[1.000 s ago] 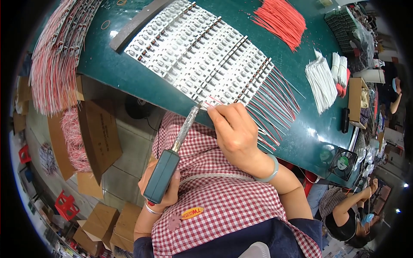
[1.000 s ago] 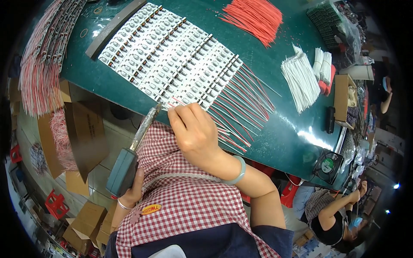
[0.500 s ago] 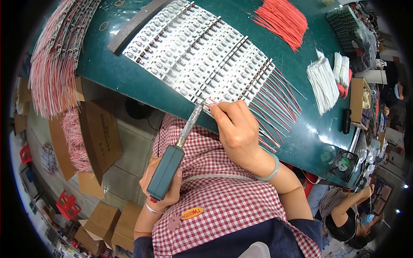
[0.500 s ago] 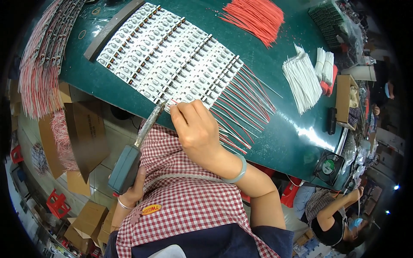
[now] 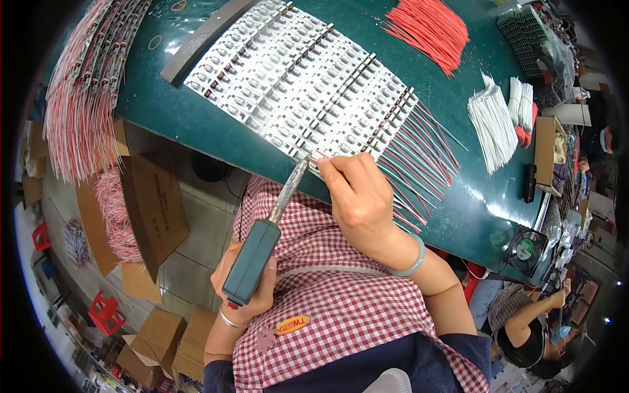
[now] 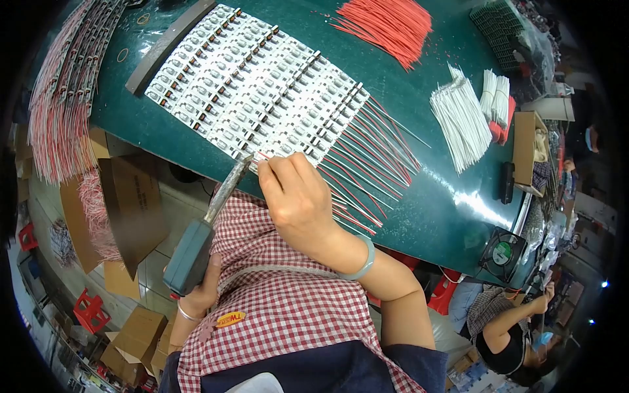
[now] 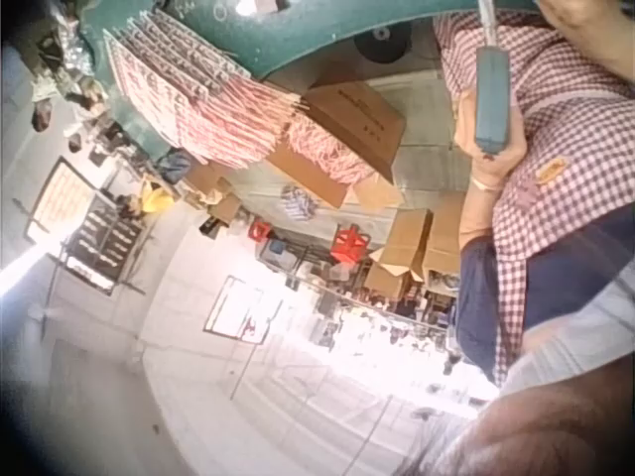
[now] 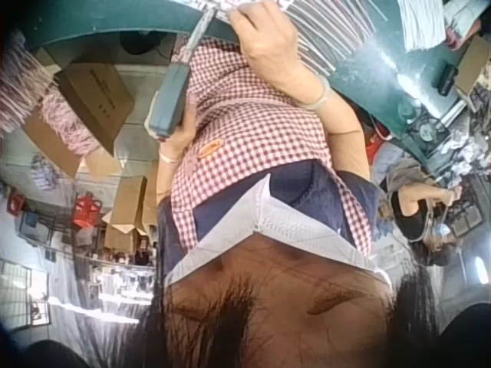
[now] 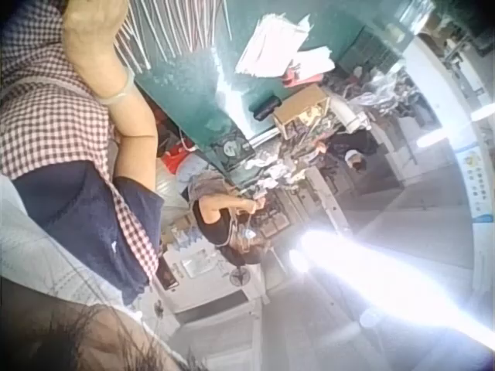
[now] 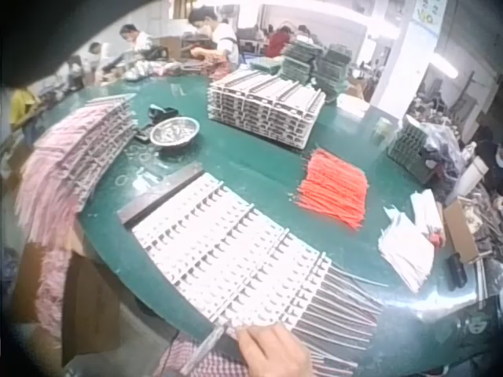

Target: The person assembles small electronic components onto a grid panel using a heat tool.

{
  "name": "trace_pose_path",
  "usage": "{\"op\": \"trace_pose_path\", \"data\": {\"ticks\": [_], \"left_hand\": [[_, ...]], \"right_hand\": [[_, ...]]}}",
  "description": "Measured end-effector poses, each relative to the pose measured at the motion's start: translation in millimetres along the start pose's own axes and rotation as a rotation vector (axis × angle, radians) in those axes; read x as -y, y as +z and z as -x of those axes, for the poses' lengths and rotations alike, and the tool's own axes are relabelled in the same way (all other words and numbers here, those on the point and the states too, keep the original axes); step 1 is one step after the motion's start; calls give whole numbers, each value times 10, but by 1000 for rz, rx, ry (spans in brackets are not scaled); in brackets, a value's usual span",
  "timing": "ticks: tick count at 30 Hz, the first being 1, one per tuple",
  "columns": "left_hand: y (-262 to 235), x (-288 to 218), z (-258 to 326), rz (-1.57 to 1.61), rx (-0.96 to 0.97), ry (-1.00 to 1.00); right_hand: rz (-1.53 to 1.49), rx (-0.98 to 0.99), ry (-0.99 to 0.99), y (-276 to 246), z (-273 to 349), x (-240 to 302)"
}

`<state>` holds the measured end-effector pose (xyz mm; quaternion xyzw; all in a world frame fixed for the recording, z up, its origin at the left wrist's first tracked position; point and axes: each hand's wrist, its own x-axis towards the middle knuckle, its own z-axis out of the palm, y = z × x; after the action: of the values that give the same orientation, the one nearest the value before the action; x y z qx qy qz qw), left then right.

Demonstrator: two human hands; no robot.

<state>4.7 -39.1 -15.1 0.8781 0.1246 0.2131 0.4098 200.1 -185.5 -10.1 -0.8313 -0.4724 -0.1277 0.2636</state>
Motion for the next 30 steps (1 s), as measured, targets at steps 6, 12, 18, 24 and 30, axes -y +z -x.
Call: {"op": "trace_pose_path", "data": {"ticks": [6,12,18,24,30], "left_hand": [[1,85,197,7,3,-85],[3,57,162,19,-10,-80],[41,87,163,26,9,-87],[74,58,116,81,21,-146],[58,21,-8,42,41,-53]], "right_hand": [[-4,-9,2,3,-6,1],[-39,-67,56,-11,-34,31],[-1,-103,67,-6,-37,-68],[21,-91,98,4,-30,-60],[16,-79,104,-6,-36,-48]]}}
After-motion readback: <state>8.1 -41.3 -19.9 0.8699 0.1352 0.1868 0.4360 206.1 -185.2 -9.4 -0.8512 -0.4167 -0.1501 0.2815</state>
